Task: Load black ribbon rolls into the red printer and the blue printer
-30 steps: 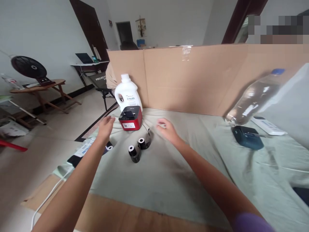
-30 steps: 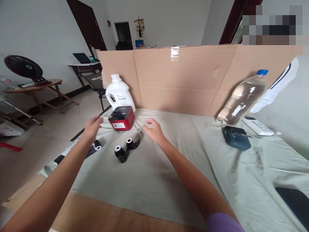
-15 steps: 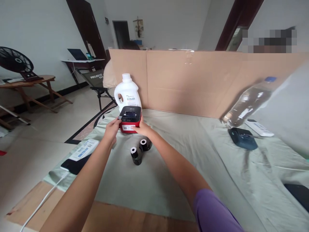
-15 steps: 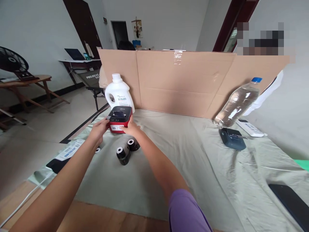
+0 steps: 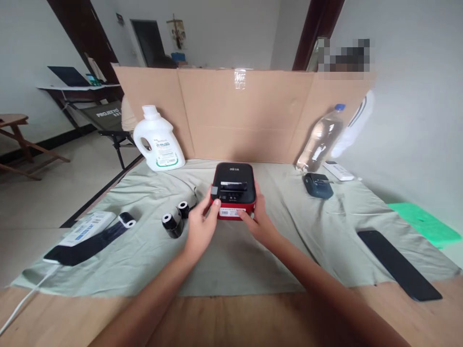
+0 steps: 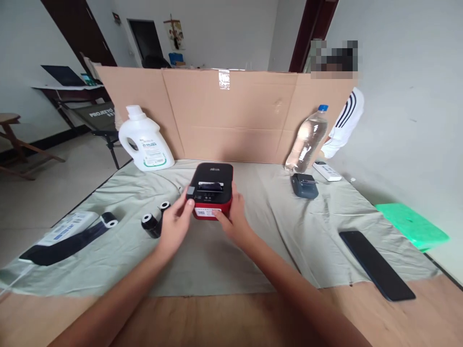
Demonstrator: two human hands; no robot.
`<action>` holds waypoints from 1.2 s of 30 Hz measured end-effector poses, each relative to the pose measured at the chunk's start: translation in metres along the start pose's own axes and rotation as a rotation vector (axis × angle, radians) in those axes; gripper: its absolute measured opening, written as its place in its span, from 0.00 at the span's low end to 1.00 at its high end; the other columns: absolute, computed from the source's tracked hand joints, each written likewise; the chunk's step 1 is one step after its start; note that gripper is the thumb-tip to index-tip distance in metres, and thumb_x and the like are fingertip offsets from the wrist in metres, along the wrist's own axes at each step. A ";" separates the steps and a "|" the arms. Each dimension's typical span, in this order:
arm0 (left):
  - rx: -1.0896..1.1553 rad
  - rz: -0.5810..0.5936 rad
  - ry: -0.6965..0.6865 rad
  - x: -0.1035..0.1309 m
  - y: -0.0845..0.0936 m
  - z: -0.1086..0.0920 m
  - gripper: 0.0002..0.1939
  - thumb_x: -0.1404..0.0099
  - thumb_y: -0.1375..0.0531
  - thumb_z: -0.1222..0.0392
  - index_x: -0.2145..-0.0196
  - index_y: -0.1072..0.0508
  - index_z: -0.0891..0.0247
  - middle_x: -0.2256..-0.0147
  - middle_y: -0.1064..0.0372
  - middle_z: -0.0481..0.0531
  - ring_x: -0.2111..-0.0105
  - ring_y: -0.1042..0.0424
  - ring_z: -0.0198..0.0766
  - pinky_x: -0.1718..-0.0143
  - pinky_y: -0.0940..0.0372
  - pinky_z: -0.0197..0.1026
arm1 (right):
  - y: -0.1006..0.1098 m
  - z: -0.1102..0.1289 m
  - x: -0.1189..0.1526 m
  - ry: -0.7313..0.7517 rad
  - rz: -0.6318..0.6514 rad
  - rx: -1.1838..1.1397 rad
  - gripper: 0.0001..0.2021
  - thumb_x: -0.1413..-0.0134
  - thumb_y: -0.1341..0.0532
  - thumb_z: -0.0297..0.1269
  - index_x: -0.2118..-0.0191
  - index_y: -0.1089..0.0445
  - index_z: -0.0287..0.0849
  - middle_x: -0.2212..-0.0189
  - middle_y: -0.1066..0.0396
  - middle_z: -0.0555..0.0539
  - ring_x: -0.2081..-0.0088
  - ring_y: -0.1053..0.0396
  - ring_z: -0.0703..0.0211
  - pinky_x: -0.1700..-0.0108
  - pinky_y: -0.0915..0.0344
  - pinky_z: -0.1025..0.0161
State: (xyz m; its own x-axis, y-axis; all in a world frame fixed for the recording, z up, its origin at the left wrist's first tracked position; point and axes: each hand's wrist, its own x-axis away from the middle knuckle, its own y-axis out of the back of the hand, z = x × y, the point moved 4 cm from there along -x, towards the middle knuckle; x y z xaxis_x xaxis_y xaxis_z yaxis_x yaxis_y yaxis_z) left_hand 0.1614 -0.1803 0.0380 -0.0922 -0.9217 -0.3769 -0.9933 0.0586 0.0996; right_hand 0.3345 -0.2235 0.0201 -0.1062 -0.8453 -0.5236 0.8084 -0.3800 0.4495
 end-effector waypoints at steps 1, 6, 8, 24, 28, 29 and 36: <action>0.010 0.030 0.015 0.008 -0.009 0.008 0.29 0.32 0.43 0.47 0.38 0.33 0.62 0.40 0.34 0.54 0.38 0.35 0.44 0.36 0.40 0.44 | 0.005 -0.008 0.012 -0.021 0.003 0.022 0.42 0.37 0.43 0.47 0.28 0.71 0.47 0.34 0.51 0.37 0.32 0.53 0.43 0.33 0.50 0.42; -0.003 0.108 0.075 0.024 -0.029 0.041 0.30 0.31 0.44 0.47 0.35 0.37 0.58 0.37 0.37 0.51 0.38 0.36 0.43 0.35 0.40 0.42 | 0.004 -0.038 0.042 -0.072 -0.016 0.059 0.41 0.35 0.45 0.47 0.28 0.72 0.44 0.32 0.56 0.36 0.30 0.57 0.44 0.31 0.52 0.42; -0.026 0.106 0.086 0.026 -0.029 0.047 0.30 0.31 0.45 0.47 0.35 0.38 0.58 0.37 0.38 0.50 0.38 0.36 0.42 0.35 0.41 0.43 | 0.002 -0.044 0.045 -0.078 -0.011 0.057 0.41 0.35 0.46 0.47 0.28 0.73 0.44 0.30 0.59 0.36 0.30 0.59 0.44 0.31 0.52 0.43; -0.101 0.161 0.038 0.043 -0.027 0.054 0.28 0.30 0.45 0.50 0.34 0.40 0.55 0.37 0.37 0.52 0.38 0.35 0.44 0.34 0.41 0.48 | 0.006 -0.052 0.055 -0.084 0.010 -0.013 0.39 0.36 0.43 0.43 0.29 0.67 0.46 0.34 0.55 0.36 0.32 0.52 0.46 0.32 0.51 0.42; -0.120 0.157 0.027 0.040 -0.023 0.055 0.29 0.31 0.44 0.49 0.35 0.39 0.55 0.39 0.34 0.52 0.42 0.30 0.44 0.38 0.36 0.46 | 0.008 -0.050 0.055 -0.083 -0.014 0.020 0.38 0.36 0.43 0.44 0.29 0.66 0.47 0.35 0.52 0.37 0.33 0.52 0.46 0.33 0.50 0.41; -0.118 0.159 0.032 0.039 -0.022 0.054 0.30 0.31 0.43 0.48 0.34 0.39 0.55 0.40 0.33 0.52 0.44 0.28 0.44 0.40 0.34 0.46 | 0.008 -0.049 0.055 -0.079 -0.023 0.026 0.38 0.37 0.43 0.44 0.29 0.65 0.47 0.35 0.52 0.37 0.33 0.52 0.45 0.33 0.49 0.41; -0.140 0.182 0.021 0.039 -0.021 0.051 0.29 0.31 0.43 0.50 0.35 0.38 0.56 0.38 0.35 0.52 0.44 0.28 0.43 0.39 0.34 0.46 | 0.009 -0.043 0.057 -0.069 -0.027 0.083 0.36 0.34 0.46 0.42 0.28 0.65 0.44 0.38 0.48 0.36 0.35 0.48 0.45 0.34 0.48 0.40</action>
State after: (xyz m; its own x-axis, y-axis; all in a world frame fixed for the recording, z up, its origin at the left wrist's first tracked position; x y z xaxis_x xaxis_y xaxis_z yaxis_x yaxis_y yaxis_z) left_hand 0.1753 -0.1977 -0.0260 -0.2660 -0.9087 -0.3216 -0.9409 0.1722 0.2916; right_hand 0.3608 -0.2584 -0.0369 -0.1691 -0.8570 -0.4867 0.7545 -0.4303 0.4955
